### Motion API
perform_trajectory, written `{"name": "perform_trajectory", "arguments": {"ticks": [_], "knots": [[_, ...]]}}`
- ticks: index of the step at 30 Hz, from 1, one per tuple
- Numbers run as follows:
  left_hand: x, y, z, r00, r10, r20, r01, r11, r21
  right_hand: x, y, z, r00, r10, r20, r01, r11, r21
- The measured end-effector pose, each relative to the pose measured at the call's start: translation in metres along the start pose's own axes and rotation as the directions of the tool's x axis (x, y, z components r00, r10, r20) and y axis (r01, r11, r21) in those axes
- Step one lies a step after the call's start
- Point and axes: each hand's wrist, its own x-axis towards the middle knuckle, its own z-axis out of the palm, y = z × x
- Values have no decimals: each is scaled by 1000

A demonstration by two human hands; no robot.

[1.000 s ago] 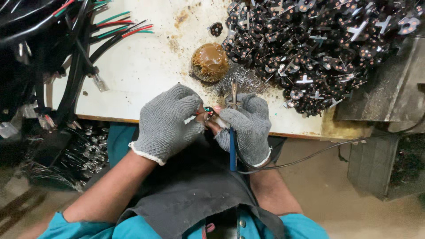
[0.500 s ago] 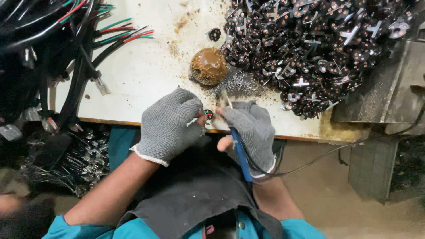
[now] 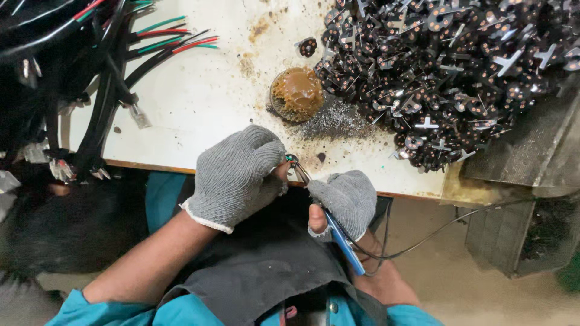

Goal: The person solders wires onto small lamp-holder components at a workbench. They hold a component in one hand and a soldering iron in the other, touch the iron to the wire terminal, and place finished components onto a large pile on the bench, repeating the cycle.

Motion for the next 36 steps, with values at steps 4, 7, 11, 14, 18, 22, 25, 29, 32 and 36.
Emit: {"name": "perform_trajectory", "arguments": {"ticks": [4, 7, 11, 14, 18, 22, 25, 29, 32, 36], "knots": [[-1, -1, 2, 1000, 0, -8, 0, 1000, -12, -1, 6, 3, 987, -117, 109, 121, 992, -30], [-1, -2, 4, 1000, 0, 8, 0, 1000, 20, -5, 12, 4, 973, -159, 165, 174, 981, -80], [-3, -1, 4, 1000, 8, 2, -8, 1000, 21, -11, 15, 7, 959, -147, 244, 160, 986, -36], [-2, 0, 3, 1000, 15, -20, -14, 999, 36, -9, 15, 10, 969, -204, 137, 215, 973, -78], [-2, 1, 6, 1000, 5, 3, -5, 993, 115, -6, 8, 8, 988, -88, 125, 102, 989, -109], [-3, 0, 7, 1000, -9, -2, 9, 992, 129, -5, 0, 5, 997, 14, -82, -11, 999, 34], [-3, 0, 7, 1000, 0, -8, 1, 993, 120, -5, -2, 3, 998, 51, -45, -50, 998, 30], [-2, 1, 7, 1000, 7, -24, -4, 994, 110, -4, -2, 1, 998, 60, 15, -60, 998, 29], [-3, -1, 6, 999, 27, -36, -24, 996, 84, -2, -2, 2, 999, 39, -7, -39, 998, 49], [-4, -3, 6, 1000, 17, -19, -16, 998, 53, -2, -1, 1, 1000, -6, -18, 7, 997, 80]]}}
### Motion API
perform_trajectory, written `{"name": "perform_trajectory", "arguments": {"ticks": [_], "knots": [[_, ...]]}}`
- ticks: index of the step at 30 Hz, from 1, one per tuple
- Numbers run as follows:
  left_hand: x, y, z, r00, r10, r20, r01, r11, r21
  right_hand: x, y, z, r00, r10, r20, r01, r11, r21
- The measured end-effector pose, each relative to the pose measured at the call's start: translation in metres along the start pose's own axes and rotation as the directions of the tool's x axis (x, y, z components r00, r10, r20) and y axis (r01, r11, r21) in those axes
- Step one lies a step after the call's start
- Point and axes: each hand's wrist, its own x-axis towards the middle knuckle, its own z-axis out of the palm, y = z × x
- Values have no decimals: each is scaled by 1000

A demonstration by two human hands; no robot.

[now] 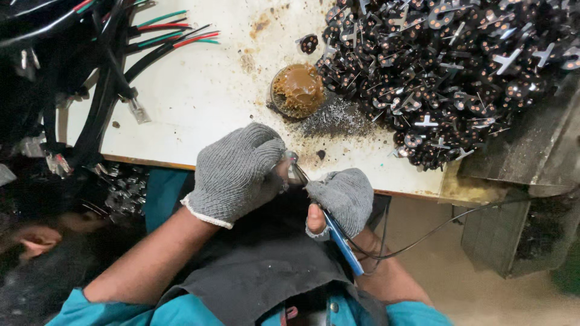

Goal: The person solders wires onto small lamp-holder components at a workbench. They hold a component in one hand and a soldering iron in the other, touch the iron to the wire terminal, and place finished components onto a large pile on the bench, repeating the cycle.

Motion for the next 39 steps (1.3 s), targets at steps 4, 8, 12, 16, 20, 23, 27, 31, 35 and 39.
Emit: {"name": "perform_trajectory", "arguments": {"ticks": [4, 8, 12, 16, 20, 23, 27, 31, 35, 39], "knots": [[0, -1, -1, 999, -18, 31, 18, 1000, -8, -3, 9, 2, 978, -175, 113, 187, 977, -105], [1, -1, -1, 999, 8, 41, -8, 1000, -15, -9, 16, 1, 969, -99, 228, 130, 983, -128], [1, -1, 0, 999, 10, 31, -10, 1000, -3, -14, 13, 2, 968, -71, 239, 115, 977, -178], [0, -1, 0, 999, 11, 30, -11, 1000, -11, -12, 10, 3, 964, -84, 252, 125, 980, -153], [1, 0, 0, 1000, 31, 6, -31, 999, -14, -7, 11, 5, 976, -108, 190, 137, 979, -149], [1, 1, 0, 1000, 18, -5, -18, 1000, -4, -9, 11, 4, 982, -153, 110, 168, 976, -137], [1, 2, 0, 1000, 12, 8, -12, 1000, 15, -12, 12, 4, 988, -126, 86, 136, 983, -127], [1, 1, 0, 1000, 23, 5, -23, 1000, 15, -8, 10, 11, 966, -121, -228, 132, 991, 35], [2, 2, 2, 999, 29, -19, -28, 999, 34, -1, -4, 9, 977, 96, -192, -119, 987, -109], [3, 4, 2, 998, 25, -58, -21, 998, 62, 5, -18, -1, 857, 482, -181, -460, 875, 148]]}}
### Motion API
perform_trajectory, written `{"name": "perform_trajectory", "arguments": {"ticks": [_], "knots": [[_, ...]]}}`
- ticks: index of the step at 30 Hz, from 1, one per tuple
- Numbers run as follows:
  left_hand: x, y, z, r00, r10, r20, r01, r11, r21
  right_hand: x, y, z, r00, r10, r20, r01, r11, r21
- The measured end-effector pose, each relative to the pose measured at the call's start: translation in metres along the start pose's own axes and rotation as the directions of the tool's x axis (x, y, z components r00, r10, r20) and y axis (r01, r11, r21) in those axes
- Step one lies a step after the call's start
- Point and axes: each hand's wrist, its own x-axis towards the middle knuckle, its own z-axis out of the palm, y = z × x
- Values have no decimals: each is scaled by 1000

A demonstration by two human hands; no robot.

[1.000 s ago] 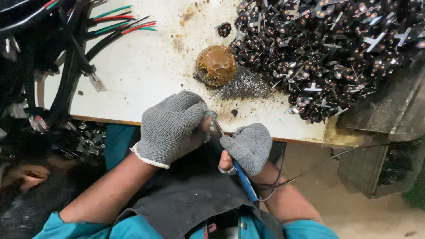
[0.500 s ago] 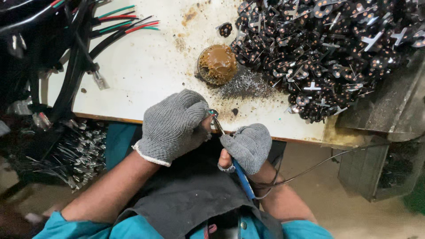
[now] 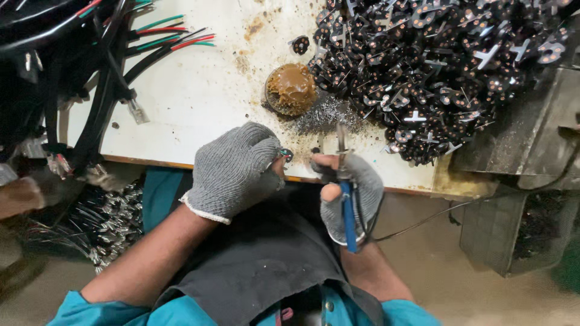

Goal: The person solders wires onto small lamp-holder components at a workbench. They hold a component in one hand and a soldering iron in the other, touch the iron to the wire terminal, and place finished components onto a large pile on the bench, repeating the cycle.

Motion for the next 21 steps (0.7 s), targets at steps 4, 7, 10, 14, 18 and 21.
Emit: {"name": "perform_trajectory", "arguments": {"ticks": [4, 7, 10, 14, 18, 21], "knots": [[0, 2, -2, 1000, 16, -11, -16, 1000, -13, 13, 4, -3, 935, 294, -199, -150, 834, 530], [1, 4, -1, 1000, 13, 10, -13, 1000, 9, 27, 14, -18, 932, 154, -328, -34, 938, 345], [3, 6, 1, 1000, 1, 32, -2, 1000, 22, 40, 21, -38, 937, -303, -175, 201, 876, -439], [2, 6, 0, 1000, 3, 19, -3, 1000, 21, 55, 26, -39, 934, -341, -109, 241, 825, -512], [2, 5, 0, 1000, 8, 4, -8, 1000, 6, 67, 30, -26, 915, -377, -146, 236, 792, -563], [2, 4, 0, 1000, 5, -7, -5, 1000, 6, 65, 32, -20, 905, -382, -187, 220, 797, -563]]}}
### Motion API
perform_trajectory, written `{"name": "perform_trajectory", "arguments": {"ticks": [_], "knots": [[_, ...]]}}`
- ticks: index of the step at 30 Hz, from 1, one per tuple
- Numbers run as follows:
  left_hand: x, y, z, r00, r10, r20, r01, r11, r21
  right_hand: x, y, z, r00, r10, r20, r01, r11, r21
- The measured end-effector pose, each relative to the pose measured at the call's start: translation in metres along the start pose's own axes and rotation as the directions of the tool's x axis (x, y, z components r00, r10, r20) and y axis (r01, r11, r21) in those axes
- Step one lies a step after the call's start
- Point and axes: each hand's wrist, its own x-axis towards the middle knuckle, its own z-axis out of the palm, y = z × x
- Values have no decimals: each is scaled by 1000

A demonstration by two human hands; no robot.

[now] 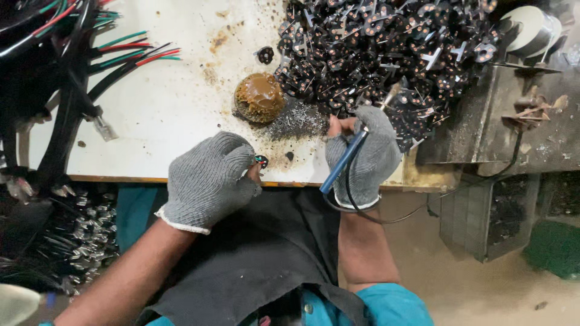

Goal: The person solders wires onto small lamp-holder components at a workbench. They hold a component in one hand and a soldering iron in the other, touch the iron to the wire terminal, and place finished components onto a large pile on the bench, repeating the cycle.

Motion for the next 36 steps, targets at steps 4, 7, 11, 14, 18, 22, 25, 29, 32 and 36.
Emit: {"name": "perform_trajectory", "arguments": {"ticks": [4, 7, 11, 14, 18, 22, 25, 29, 32, 36], "knots": [[0, -1, 0, 1000, 0, 6, 0, 1000, 0, -9, 0, 0, 999, 30, -41, -27, 997, 69], [0, 0, 1, 999, -13, 38, 13, 1000, -5, -8, 2, 0, 996, 84, 23, -84, 996, 12], [1, 0, 2, 999, -14, 47, 14, 1000, 3, -3, 2, 3, 999, -3, -35, -1, 996, -95], [0, 0, 1, 1000, -10, 13, 10, 1000, 7, -4, -1, 4, 998, 61, -7, -61, 997, -43], [0, 0, 0, 1000, 3, -8, -3, 1000, -3, -5, 0, 4, 977, 196, 88, -188, 978, -92], [1, 0, 1, 1000, 2, 22, -2, 1000, 12, -10, -11, -6, 990, 144, 8, -142, 966, 217], [1, -1, 1, 1000, 6, 9, -6, 1000, 7, -27, -39, -18, 954, 288, 81, -288, 813, 506], [0, -2, 2, 1000, -1, 15, 1, 1000, 0, -39, -51, -28, 907, 255, 335, -352, 895, 274], [-1, -1, 2, 1000, 0, 28, 0, 1000, 5, -34, -42, -21, 929, 240, 282, -354, 799, 487], [0, -1, 2, 1000, -1, 29, 1, 1000, 8, -27, -47, -20, 864, 233, 447, -389, 872, 298]]}}
